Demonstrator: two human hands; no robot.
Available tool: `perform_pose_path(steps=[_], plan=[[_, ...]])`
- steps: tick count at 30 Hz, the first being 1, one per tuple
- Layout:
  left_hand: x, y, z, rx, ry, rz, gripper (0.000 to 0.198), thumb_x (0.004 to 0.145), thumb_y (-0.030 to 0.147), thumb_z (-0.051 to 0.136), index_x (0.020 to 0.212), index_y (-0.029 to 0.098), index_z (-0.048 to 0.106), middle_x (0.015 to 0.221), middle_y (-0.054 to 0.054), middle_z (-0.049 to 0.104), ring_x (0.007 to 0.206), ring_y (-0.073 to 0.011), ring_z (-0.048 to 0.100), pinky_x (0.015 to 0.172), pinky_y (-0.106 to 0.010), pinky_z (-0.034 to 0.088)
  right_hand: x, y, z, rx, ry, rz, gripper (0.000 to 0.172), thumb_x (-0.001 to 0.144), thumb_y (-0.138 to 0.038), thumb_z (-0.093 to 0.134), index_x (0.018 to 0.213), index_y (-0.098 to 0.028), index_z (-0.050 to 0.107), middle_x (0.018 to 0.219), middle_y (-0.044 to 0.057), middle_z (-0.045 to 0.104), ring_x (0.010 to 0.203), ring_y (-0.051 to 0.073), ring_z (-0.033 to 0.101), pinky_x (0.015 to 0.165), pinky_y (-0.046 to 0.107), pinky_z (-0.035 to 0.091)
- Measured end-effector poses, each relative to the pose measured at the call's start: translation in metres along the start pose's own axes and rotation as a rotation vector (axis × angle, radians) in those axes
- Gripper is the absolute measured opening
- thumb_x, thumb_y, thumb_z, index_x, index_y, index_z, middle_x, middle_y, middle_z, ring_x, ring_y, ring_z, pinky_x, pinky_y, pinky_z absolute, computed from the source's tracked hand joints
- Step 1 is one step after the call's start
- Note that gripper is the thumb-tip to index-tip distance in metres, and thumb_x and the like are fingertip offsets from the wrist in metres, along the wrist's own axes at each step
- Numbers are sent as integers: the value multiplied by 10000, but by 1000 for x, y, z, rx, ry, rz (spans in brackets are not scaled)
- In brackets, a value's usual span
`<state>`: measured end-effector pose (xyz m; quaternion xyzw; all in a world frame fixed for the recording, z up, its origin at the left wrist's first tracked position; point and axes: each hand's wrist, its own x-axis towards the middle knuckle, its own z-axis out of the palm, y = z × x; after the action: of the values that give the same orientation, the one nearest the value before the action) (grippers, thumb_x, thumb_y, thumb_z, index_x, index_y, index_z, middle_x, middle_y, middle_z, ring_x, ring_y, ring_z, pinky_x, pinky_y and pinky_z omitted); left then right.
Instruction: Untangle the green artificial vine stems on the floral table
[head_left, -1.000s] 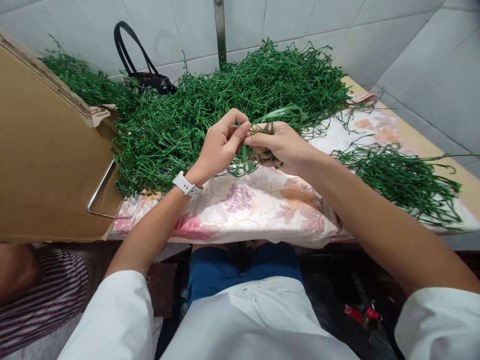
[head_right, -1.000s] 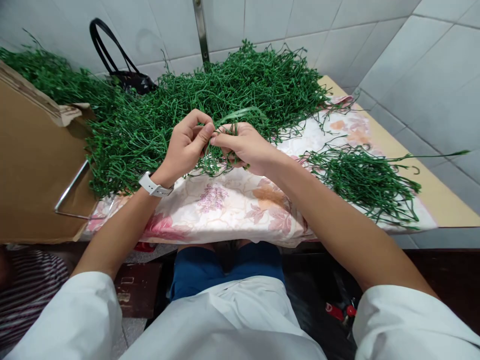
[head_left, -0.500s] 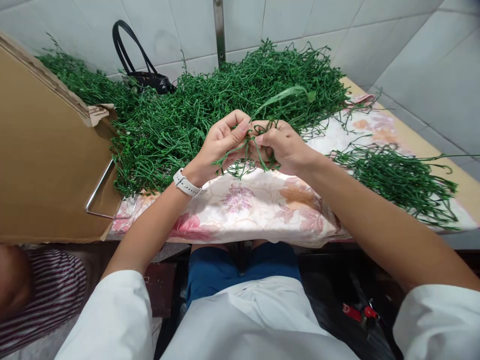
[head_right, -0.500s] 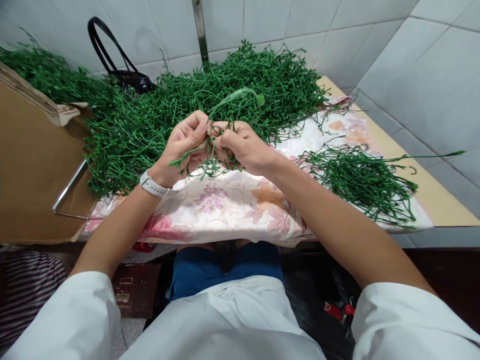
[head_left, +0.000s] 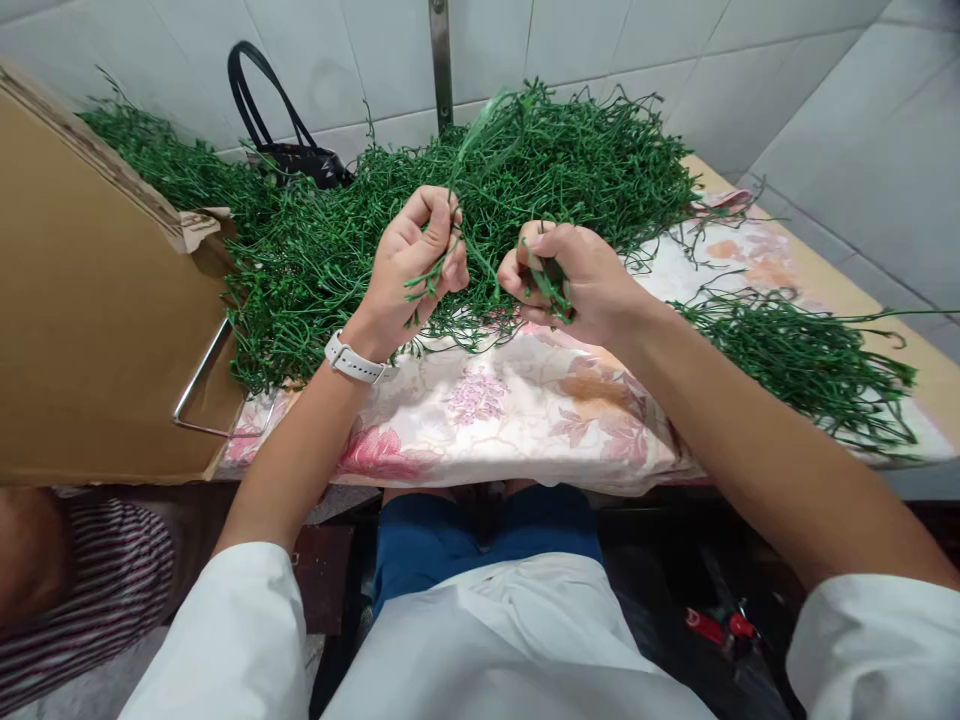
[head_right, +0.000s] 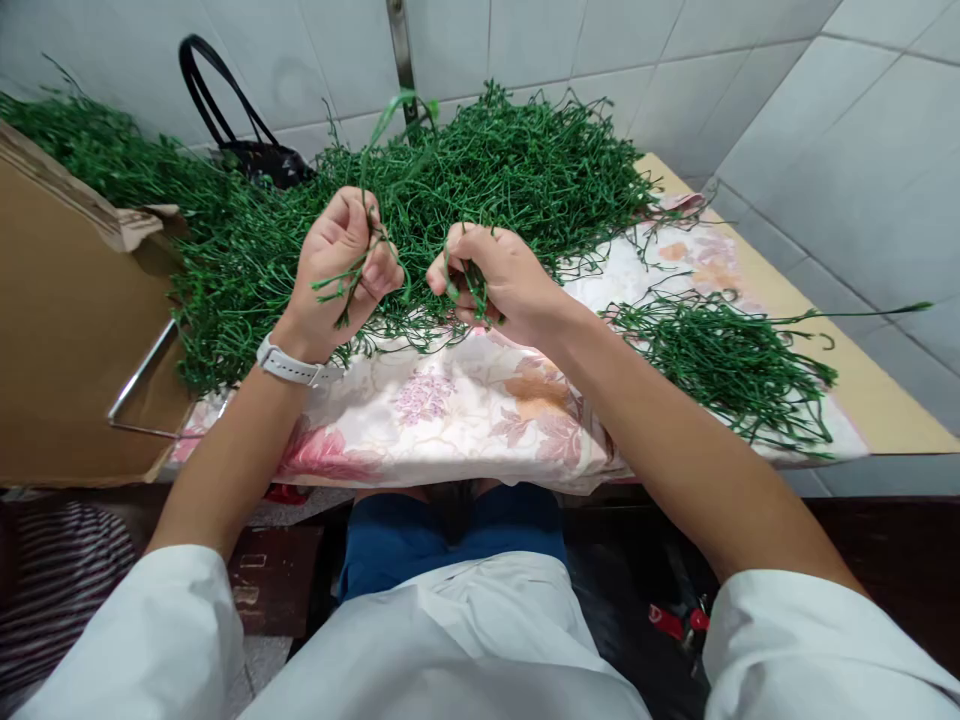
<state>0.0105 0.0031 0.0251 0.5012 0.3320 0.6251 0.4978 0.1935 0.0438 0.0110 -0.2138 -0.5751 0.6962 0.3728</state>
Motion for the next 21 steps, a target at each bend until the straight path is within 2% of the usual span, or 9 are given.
perform_pose_path(steps=[2, 4, 7, 11, 14, 17, 21], plan=[[-4, -2, 5, 48, 63, -72, 179, 1075, 229, 585, 902, 209, 541, 637, 76, 413, 465, -26, 503, 518, -153, 423, 0, 3, 1, -22, 62, -11, 399, 836, -404, 727, 739, -234, 379, 737, 3, 670, 418, 47, 288, 351, 231, 208], [-5, -5, 5, 108, 83, -127, 109, 1043, 216, 637, 953, 202, 579, 678, 66, 474, 537, -45, 617, 547, -145, 463, 0, 3, 3, -37, 109, -18, 393, 822, -369, 745, 730, -231, 389, 780, 15, 716, 414, 39, 306, 344, 224, 181], [-5, -10, 0, 195, 16, -150, 94, 996, 221, 708, 991, 206, 615, 685, 48, 547, 631, -94, 700, 561, -152, 493, -1, 1, 4, -28, 129, -7, 380, 806, -298, 745, 714, -232, 382, 735, 9, 702, 383, 29, 306, 331, 207, 132], [-7, -13, 2, 277, -67, -122, 122, 964, 222, 748, 975, 208, 627, 708, 29, 625, 637, -109, 691, 552, -170, 481, 1, -1, 4, 20, 115, 88, 313, 803, -262, 736, 742, -222, 432, 635, -15, 623, 358, 16, 244, 325, 184, 83], [-7, -14, 8, 335, -55, -91, 99, 994, 191, 694, 949, 204, 607, 685, 32, 626, 606, -106, 670, 536, -173, 443, 4, 0, 2, 71, 95, 204, 227, 850, -286, 716, 824, -203, 507, 614, -24, 576, 381, 23, 247, 332, 172, 108], [-6, -18, 11, 375, -42, -46, 96, 1020, 141, 630, 959, 204, 592, 648, 45, 597, 568, -98, 641, 532, -180, 417, 6, 4, 1, 117, 86, 256, 173, 942, -307, 641, 873, -188, 536, 597, -46, 508, 397, 31, 233, 340, 165, 122], [-2, -25, 7, 427, -28, 19, 76, 1023, 143, 628, 996, 207, 595, 659, 45, 605, 559, -93, 608, 549, -199, 426, 6, 10, 2, 74, 60, 239, 300, 1041, -388, 599, 833, -189, 516, 577, -78, 402, 411, 27, 173, 354, 157, 117]])
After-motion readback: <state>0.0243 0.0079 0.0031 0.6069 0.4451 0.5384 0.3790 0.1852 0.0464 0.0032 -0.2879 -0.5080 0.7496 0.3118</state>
